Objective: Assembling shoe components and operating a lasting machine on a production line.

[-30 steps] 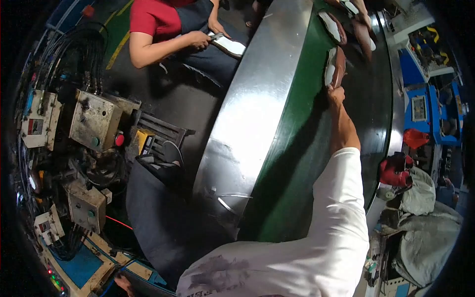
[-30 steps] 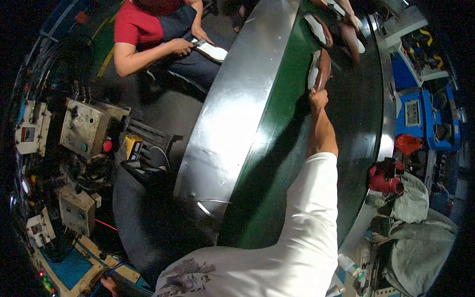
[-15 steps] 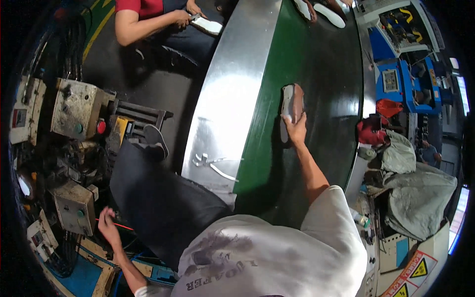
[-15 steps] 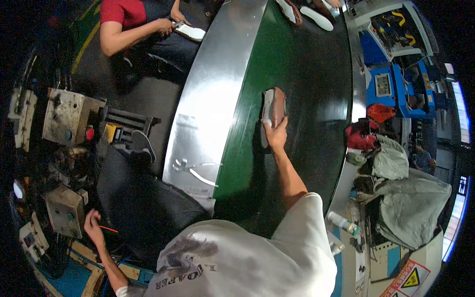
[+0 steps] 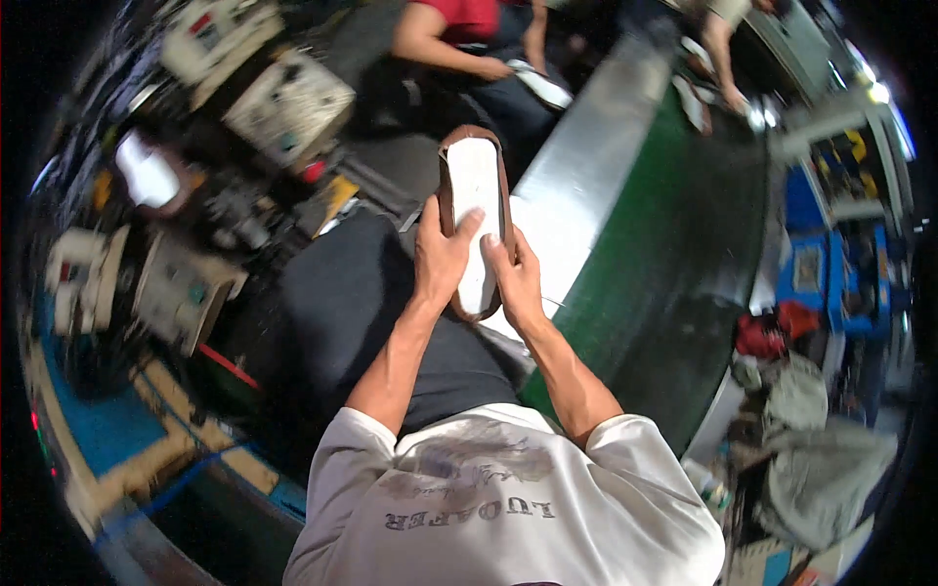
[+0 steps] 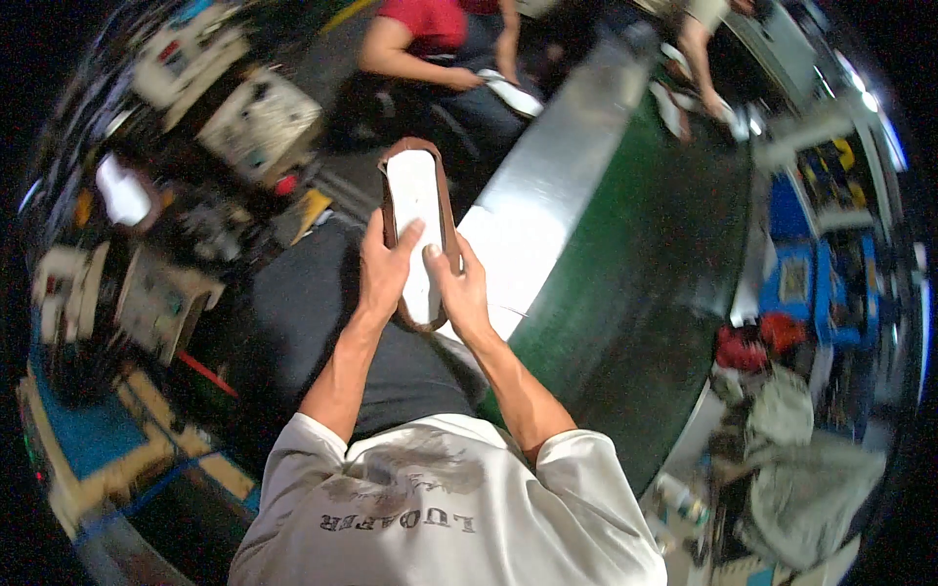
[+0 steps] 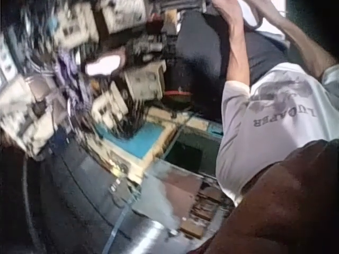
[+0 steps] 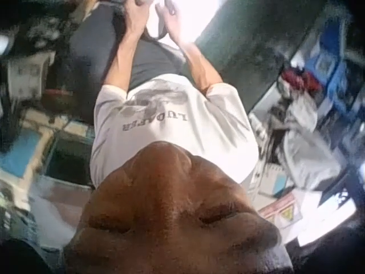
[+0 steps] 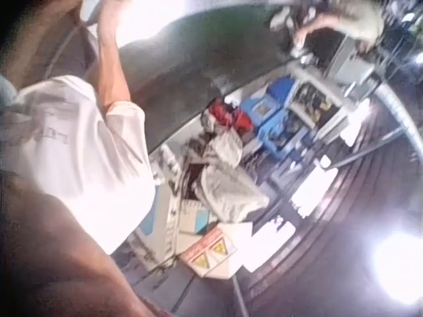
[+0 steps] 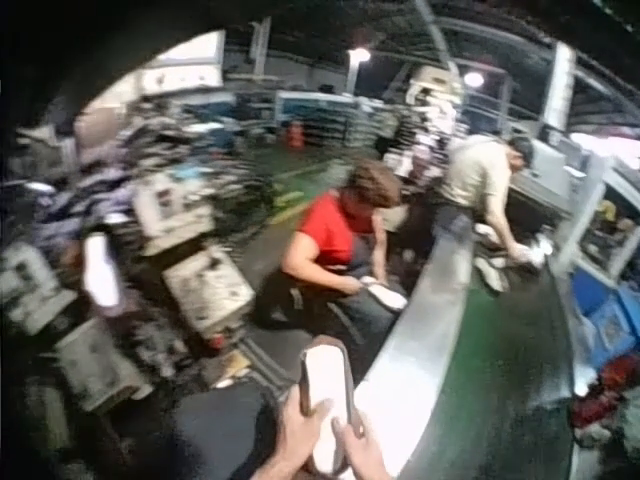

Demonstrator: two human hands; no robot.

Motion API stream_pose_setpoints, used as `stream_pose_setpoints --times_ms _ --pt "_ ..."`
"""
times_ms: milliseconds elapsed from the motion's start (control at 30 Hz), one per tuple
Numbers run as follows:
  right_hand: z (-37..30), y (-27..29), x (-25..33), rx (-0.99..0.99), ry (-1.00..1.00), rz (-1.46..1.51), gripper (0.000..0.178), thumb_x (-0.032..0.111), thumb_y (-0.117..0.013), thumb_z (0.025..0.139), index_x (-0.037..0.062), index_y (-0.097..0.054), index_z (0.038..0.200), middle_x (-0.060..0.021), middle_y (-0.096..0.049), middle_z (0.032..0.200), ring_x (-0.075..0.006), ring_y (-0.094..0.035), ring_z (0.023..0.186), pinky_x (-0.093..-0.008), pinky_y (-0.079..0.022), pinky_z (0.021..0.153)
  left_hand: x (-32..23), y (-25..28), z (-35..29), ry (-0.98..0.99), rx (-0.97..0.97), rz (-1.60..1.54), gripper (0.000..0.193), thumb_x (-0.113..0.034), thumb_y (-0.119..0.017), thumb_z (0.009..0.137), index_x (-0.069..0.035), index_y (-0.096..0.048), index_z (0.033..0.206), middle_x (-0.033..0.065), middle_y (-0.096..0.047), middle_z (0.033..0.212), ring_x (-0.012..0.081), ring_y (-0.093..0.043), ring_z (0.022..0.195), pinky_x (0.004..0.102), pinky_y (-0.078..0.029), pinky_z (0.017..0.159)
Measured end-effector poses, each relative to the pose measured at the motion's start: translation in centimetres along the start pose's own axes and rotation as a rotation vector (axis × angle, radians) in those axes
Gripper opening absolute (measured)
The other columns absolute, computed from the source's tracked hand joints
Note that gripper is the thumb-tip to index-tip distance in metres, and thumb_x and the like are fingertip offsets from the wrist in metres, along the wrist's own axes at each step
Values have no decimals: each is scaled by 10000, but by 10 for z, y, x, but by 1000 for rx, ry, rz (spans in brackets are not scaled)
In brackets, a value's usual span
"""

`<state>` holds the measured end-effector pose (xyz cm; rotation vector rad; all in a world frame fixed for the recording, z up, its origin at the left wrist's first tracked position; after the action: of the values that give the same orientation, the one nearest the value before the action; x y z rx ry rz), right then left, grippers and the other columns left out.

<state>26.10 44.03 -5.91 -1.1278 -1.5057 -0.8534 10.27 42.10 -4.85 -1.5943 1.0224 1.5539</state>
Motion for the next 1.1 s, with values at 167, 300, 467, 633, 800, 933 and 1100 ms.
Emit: stream_pose_setpoints --times_ms 167,300,467,633,800,933,1100 --pt "10 -99 38 3 220 -329 465 333 -554 1096 -102 -714 1119 -133 -684 771 -189 -616 750 -373 -518 741 -10 154 -37 -32 -344 -39 498 -387 -524 1120 88 -672 1143 152 -753 980 231 -666 897 406 -517 829" --pt "-27 -143 35 328 321 -542 469 317 -548 1109 -78 -624 868 -139 -488 642 -152 -457 654 -379 -433 598 16 210 -100 -87 -390 -262 527 -329 -584 1095 75 -548 1432 167 -675 1326 231 -623 1186 364 -479 1032" --pt "-84 -173 12 558 386 -559 369 227 -587 1079 -93 -692 1230 -291 -735 1039 -420 -747 960 -440 -579 853 9 264 -121 -71 -520 27 454 -243 -635 1065 8 -602 1442 150 -703 1332 206 -642 1227 346 -496 1057" --pt "-76 -241 72 660 734 -642 557 245 -686 1018 -66 -525 1450 -326 -595 1405 -487 -602 1277 -477 -493 1086 7 267 -113 -120 -507 132 314 -197 -606 1080 18 -699 1290 173 -772 1177 228 -730 1086 343 -552 956" --pt "-27 -242 69 629 545 -593 337 222 -635 1076 5 -710 1322 -212 -764 1038 -261 -741 910 -339 -568 839 -16 250 -91 -170 -423 291 353 -265 -564 1117 -4 -708 1307 153 -790 1080 232 -751 1023 351 -564 932" --pt "-11 -224 70 706 477 -475 338 224 -643 1071 8 -709 1322 -167 -741 1067 -251 -713 910 -347 -557 786 -39 232 -88 -286 -273 315 315 -132 -606 1066 42 -679 1319 176 -725 1219 242 -709 1140 345 -546 968" --pt "-31 -244 112 766 751 -705 281 204 -698 1022 1 -735 1213 -152 -651 934 -291 -638 755 -379 -508 668 -64 232 -89 -351 -189 358 300 -73 -632 1032 60 -665 1299 211 -713 1177 326 -728 1051 382 -575 898"
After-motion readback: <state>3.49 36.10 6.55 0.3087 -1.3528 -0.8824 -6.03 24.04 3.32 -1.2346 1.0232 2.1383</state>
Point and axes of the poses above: each hand's wrist, its own z-axis towards the middle knuckle, its own y-axis out of the back of the hand, x = y × z, the point moved 10 cm from there along z, towards the middle knuckle
